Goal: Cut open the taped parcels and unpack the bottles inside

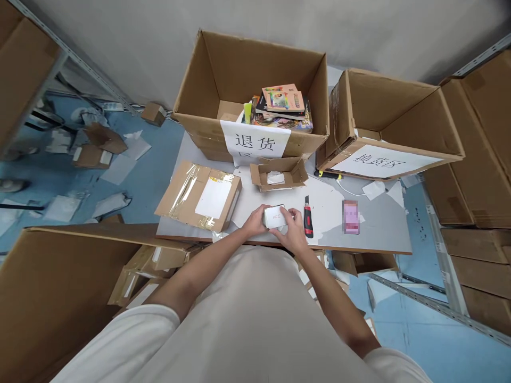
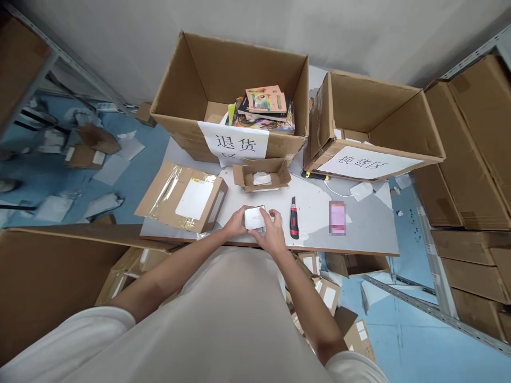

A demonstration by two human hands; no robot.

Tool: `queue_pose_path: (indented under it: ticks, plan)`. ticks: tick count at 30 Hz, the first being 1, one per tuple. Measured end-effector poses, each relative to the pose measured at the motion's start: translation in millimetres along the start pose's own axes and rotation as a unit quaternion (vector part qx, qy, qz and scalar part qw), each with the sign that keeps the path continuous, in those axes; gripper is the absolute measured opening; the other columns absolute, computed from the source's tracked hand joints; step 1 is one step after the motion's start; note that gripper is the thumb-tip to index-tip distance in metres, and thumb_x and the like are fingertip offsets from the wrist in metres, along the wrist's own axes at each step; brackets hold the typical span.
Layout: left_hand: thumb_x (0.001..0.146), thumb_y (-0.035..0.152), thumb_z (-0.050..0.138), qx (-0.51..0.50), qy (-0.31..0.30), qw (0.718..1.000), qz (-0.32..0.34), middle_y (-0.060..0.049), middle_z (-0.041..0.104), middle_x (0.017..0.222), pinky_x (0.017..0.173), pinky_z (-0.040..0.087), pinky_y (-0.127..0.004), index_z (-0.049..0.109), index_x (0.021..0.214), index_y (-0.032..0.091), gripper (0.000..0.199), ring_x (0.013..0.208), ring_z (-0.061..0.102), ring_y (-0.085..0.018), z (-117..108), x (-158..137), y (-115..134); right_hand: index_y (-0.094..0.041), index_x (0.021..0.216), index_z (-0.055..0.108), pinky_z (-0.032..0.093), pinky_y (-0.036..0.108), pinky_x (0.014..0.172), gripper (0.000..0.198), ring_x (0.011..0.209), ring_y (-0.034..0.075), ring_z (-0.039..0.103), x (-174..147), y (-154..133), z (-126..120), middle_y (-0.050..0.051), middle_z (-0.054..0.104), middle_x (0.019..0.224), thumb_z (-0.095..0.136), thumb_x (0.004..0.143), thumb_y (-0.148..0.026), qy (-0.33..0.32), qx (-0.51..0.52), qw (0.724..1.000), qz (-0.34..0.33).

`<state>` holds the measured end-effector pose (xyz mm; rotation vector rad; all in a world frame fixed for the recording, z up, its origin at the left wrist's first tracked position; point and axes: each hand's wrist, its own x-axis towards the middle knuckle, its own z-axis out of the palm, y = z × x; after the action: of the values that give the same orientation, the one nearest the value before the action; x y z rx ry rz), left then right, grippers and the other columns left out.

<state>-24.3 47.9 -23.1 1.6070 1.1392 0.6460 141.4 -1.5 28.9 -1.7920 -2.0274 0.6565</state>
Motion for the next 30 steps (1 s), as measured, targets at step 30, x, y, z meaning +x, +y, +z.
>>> queue_pose_path:
  ticks: [30]
  plan:
    - [0.070, 0.029, 0.067, 0.176, -0.097, 0.957, 0.208, -0.012, 0.031, 0.149, 0.116, 0.013, -0.049, 0.032, 0.142, 0.021, 0.080, 0.141, 0.021, -0.032, -52, -11, 42, -0.020, 0.105, 0.062, 0.038, 0.046, 0.091, 0.029, 0.111, 0.027, 0.049, 26, -5, -60, 0.011, 0.057, 0.128, 0.045, 0.085, -0.009, -0.195, -0.140, 0.929, -0.281]
